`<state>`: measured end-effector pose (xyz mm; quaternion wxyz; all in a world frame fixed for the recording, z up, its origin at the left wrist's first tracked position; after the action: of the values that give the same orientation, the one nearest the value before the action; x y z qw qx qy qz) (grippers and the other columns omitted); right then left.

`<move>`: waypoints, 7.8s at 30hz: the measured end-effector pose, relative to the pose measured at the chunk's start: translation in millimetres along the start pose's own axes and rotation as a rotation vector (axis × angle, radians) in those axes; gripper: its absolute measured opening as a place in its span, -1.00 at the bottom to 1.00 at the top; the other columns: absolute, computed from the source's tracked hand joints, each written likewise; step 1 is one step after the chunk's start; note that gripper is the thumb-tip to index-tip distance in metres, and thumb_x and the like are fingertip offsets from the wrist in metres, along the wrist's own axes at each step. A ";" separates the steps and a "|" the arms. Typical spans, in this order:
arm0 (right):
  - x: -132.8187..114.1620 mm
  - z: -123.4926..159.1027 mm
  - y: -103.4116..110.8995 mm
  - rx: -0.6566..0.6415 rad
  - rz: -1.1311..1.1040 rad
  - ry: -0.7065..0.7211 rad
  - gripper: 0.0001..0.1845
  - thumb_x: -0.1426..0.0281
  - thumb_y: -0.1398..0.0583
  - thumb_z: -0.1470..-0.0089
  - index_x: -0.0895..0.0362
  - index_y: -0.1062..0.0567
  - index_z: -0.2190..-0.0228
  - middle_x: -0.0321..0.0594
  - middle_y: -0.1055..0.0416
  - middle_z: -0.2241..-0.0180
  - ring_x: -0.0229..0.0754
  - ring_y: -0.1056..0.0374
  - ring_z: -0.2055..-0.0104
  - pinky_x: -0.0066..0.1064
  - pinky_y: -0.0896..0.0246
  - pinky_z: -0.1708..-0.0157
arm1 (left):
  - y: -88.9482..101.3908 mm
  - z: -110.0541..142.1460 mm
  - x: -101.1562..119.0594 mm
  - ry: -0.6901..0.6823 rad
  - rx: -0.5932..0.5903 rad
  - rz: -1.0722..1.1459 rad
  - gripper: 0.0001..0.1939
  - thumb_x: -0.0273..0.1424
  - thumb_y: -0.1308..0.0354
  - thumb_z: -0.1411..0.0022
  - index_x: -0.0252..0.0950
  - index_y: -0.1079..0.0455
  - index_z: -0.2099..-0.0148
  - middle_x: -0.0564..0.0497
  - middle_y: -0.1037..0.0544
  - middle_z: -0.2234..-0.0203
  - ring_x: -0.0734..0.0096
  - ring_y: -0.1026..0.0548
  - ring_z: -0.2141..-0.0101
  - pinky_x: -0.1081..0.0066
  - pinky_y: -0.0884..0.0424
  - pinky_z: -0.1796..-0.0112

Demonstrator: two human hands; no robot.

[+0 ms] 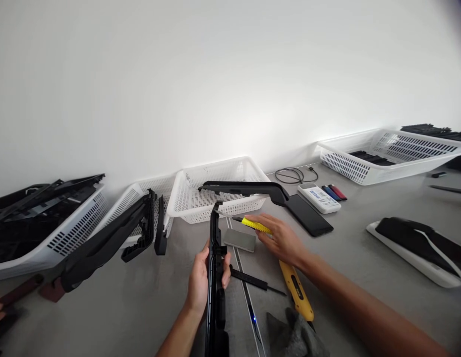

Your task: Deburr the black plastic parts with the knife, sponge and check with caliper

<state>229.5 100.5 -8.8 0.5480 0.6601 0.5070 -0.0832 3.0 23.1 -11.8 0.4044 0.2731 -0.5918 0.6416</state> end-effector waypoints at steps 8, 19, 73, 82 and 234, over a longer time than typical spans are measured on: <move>-0.4 0.7 -4.2 -0.018 -0.014 0.023 -0.38 0.54 -0.15 -0.24 -0.02 -0.55 -0.27 -0.12 -0.61 0.06 -0.01 -0.53 0.08 -0.24 -0.41 0.04 | -1.7 -0.8 -0.8 -0.055 -0.013 -0.044 -0.59 0.00 -0.30 -0.37 -0.26 -0.49 0.07 0.01 -0.61 0.32 0.56 -0.37 0.62 0.48 -0.26 0.57; -3.9 -0.3 -4.5 -0.105 -0.095 0.014 -0.34 0.55 -0.15 -0.17 -0.05 -0.60 -0.24 -0.16 -0.62 0.12 0.00 -0.54 0.10 -0.23 -0.39 0.04 | 5.7 -6.4 -3.2 -0.056 0.081 0.008 -0.39 0.14 -0.38 -0.27 -0.26 -0.55 -0.08 0.00 -0.61 0.33 0.57 -0.36 0.59 0.46 -0.29 0.53; 1.9 -2.2 -9.1 0.028 -0.225 -0.032 -0.58 0.12 -0.21 -0.42 0.05 -0.70 -0.09 -0.06 -0.69 0.03 0.08 -0.57 0.04 -0.17 -0.39 0.01 | 12.0 -7.0 -2.8 -0.053 -0.040 -0.003 -0.29 0.15 -0.33 -0.31 -0.10 -0.39 -0.33 0.18 -0.41 0.47 0.57 -0.31 0.66 0.54 -0.30 0.66; -3.6 -1.6 -10.1 -0.040 -0.220 0.046 -0.58 0.11 -0.20 -0.43 0.04 -0.69 -0.09 -0.09 -0.69 0.07 0.04 -0.57 0.08 -0.21 -0.37 0.05 | 11.4 -9.9 -2.8 -0.038 -0.043 -0.002 -0.25 0.20 -0.33 -0.27 -0.10 -0.39 -0.31 0.18 -0.43 0.47 0.58 -0.27 0.67 0.54 -0.26 0.65; -6.9 -4.5 2.4 0.000 -0.099 0.008 -0.63 0.17 -0.22 -0.40 0.06 -0.69 -0.05 -0.08 -0.67 0.12 0.02 -0.56 0.12 -0.22 -0.41 0.07 | 0.5 0.9 3.9 -0.001 0.095 -0.167 -0.65 -0.30 -0.40 -0.23 -0.21 -0.45 -0.02 0.04 -0.51 0.25 0.50 -0.38 0.50 0.52 -0.37 0.65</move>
<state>226.1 100.4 -1.0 0.5412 0.6346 0.5412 -0.1075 0.4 22.9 -8.8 0.4429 0.3407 -0.5360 0.6329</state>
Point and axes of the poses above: each hand's wrist, its own z-axis away from the middle knuckle, its own y-axis out of the back of the hand, x = y × z, the point moved 2 cm from there along -z, towards the middle knuckle
